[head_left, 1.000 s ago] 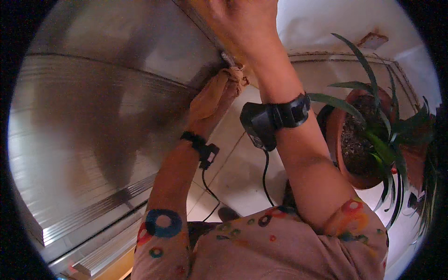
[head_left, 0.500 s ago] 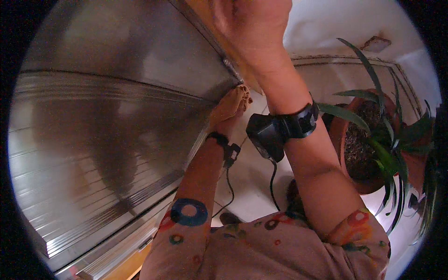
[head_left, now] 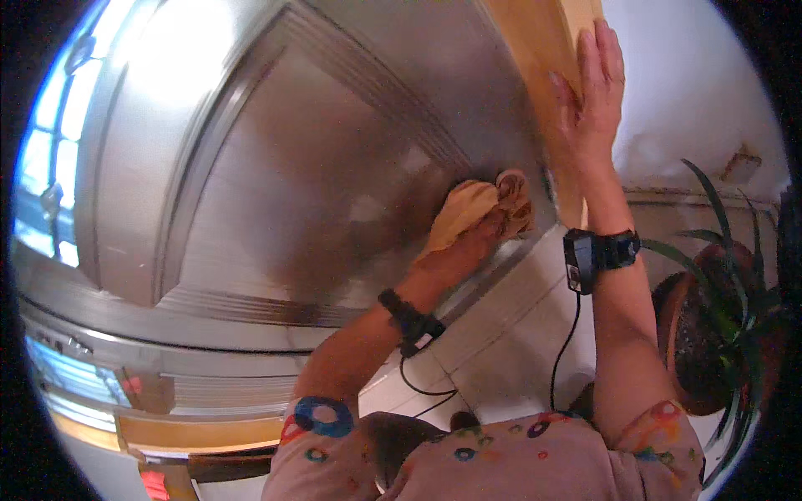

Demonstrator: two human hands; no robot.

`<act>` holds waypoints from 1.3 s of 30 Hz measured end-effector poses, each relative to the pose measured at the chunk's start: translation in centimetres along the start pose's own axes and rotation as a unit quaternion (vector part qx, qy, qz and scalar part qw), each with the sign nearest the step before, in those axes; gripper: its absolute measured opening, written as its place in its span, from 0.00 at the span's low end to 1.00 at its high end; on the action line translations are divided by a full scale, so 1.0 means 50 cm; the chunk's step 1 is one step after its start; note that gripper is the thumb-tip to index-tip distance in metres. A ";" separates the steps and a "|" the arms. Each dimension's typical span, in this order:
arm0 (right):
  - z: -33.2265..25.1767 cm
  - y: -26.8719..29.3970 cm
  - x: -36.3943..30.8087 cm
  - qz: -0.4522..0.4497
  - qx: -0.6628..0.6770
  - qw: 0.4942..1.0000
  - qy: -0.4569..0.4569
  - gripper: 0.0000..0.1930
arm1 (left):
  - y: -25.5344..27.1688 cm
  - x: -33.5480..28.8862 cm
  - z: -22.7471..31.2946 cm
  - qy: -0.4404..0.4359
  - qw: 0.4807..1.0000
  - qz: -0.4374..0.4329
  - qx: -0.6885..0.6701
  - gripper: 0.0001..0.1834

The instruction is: Wiping down a metallic door and window frame with a dry cloth.

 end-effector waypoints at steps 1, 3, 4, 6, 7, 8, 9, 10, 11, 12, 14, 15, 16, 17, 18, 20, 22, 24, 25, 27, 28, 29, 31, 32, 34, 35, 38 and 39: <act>0.002 -0.003 -0.006 -0.030 0.012 0.999 -0.013 0.35 | 0.031 -0.003 -0.004 -0.035 0.996 0.015 0.086 0.13; -0.001 -0.010 -0.012 -0.005 0.022 1.000 -0.022 0.33 | 0.085 -0.018 -0.015 0.011 0.983 -0.024 -0.184 0.13; -0.002 -0.011 -0.012 0.004 0.025 0.999 -0.030 0.31 | 0.111 -0.027 -0.022 0.054 0.888 -0.066 -0.452 0.14; 0.010 0.008 -0.005 -0.006 0.026 0.999 -0.037 0.31 | 0.247 0.017 0.017 -0.045 0.994 0.102 0.013 0.13; 0.014 0.013 -0.002 -0.003 0.029 0.999 -0.036 0.31 | 0.307 0.044 0.024 -0.074 0.975 0.185 0.102 0.13; 0.015 0.012 -0.003 -0.001 0.033 0.999 -0.037 0.31 | 0.373 0.048 0.047 -0.072 0.975 0.185 0.104 0.13; 0.016 0.014 -0.007 -0.014 0.021 0.999 -0.039 0.32 | 0.439 0.048 0.080 -0.175 0.893 0.287 0.298 0.15; 0.009 0.015 0.000 -0.019 0.024 0.999 -0.037 0.32 | 0.500 0.035 0.088 -0.262 0.753 0.373 0.475 0.17; -0.008 0.009 0.015 -0.014 0.035 0.998 -0.048 0.32 | 0.568 0.023 0.051 -0.248 0.712 0.401 0.520 0.19; -0.008 0.013 0.017 -0.019 0.029 0.997 -0.064 0.33 | 0.554 0.031 0.099 -0.248 0.723 0.398 0.507 0.19; 0.006 0.010 0.002 -0.013 0.054 0.996 -0.073 0.30 | 0.513 0.058 0.208 0.010 0.901 0.357 0.246 0.17; 0.004 0.011 0.007 0.018 0.090 0.993 -0.075 0.28 | 0.502 0.060 0.193 0.011 0.906 0.351 0.235 0.17; -0.006 0.013 0.012 0.005 0.082 0.994 -0.076 0.28 | 0.495 0.066 0.161 -0.048 0.893 0.342 0.288 0.16; -0.025 0.011 0.023 0.026 0.109 0.989 -0.093 0.32 | 0.493 0.065 0.123 -0.105 0.872 0.334 0.343 0.17; -0.034 0.012 0.023 0.041 0.131 0.984 -0.113 0.36 | 0.473 0.071 0.081 -0.163 0.849 0.320 0.388 0.18; -0.036 -0.014 0.033 0.038 0.132 0.984 -0.110 0.35 | 0.404 0.073 0.012 -0.210 0.836 0.303 0.406 0.20; 0.007 -0.007 0.016 0.013 0.041 0.998 -0.040 0.34 | 0.314 0.084 0.002 -0.231 0.867 0.368 0.243 0.20; 0.003 0.004 0.024 -0.004 0.020 0.999 -0.034 0.33 | 0.244 0.082 -0.008 -0.229 0.872 0.424 0.086 0.21; -0.005 0.003 0.028 -0.005 0.010 1.000 -0.025 0.32 | 0.224 0.073 -0.013 -0.221 0.864 0.451 0.013 0.21; 0.010 0.003 0.012 -0.006 0.009 1.000 -0.016 0.31 | 0.174 0.054 0.008 -0.158 0.901 0.403 -0.036 0.22; 0.020 0.003 0.007 0.004 0.012 1.000 -0.007 0.31 | 0.153 0.055 0.020 -0.098 0.927 0.353 -0.076 0.22; 0.015 -0.002 0.011 0.002 0.013 1.000 -0.005 0.31 | 0.127 0.052 0.016 -0.096 0.927 0.354 -0.078 0.22; 0.006 -0.008 0.009 0.016 0.044 0.999 -0.011 0.31 | 0.061 0.046 -0.007 -0.045 0.924 0.377 -0.053 0.23; 0.008 -0.007 0.003 0.011 0.041 0.999 -0.013 0.31 | 0.053 0.038 -0.007 -0.044 0.925 0.373 -0.058 0.23; 0.013 -0.004 -0.011 0.027 0.067 0.997 -0.037 0.30 | 0.039 0.005 0.002 -0.092 0.945 0.299 0.100 0.25; 0.008 -0.010 -0.007 0.026 0.070 0.996 -0.038 0.30 | 0.022 -0.011 0.002 -0.088 0.945 0.299 0.102 0.25; 0.020 -0.008 -0.006 0.061 0.072 0.995 0.021 0.28 | -0.052 -0.023 0.019 0.085 0.927 0.334 -0.144 0.17; 0.025 -0.007 -0.009 0.062 0.044 0.997 0.032 0.28 | -0.062 -0.016 0.033 0.138 0.965 0.213 -0.065 0.18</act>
Point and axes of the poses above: each hand's wrist, its own x-axis towards the middle knuckle, its own y-axis out of the back of the hand, z = x × y, the point moved 1 cm from there along x, towards the middle knuckle, and after that the axes turned 11 degrees about y, right-handed, at the moved point
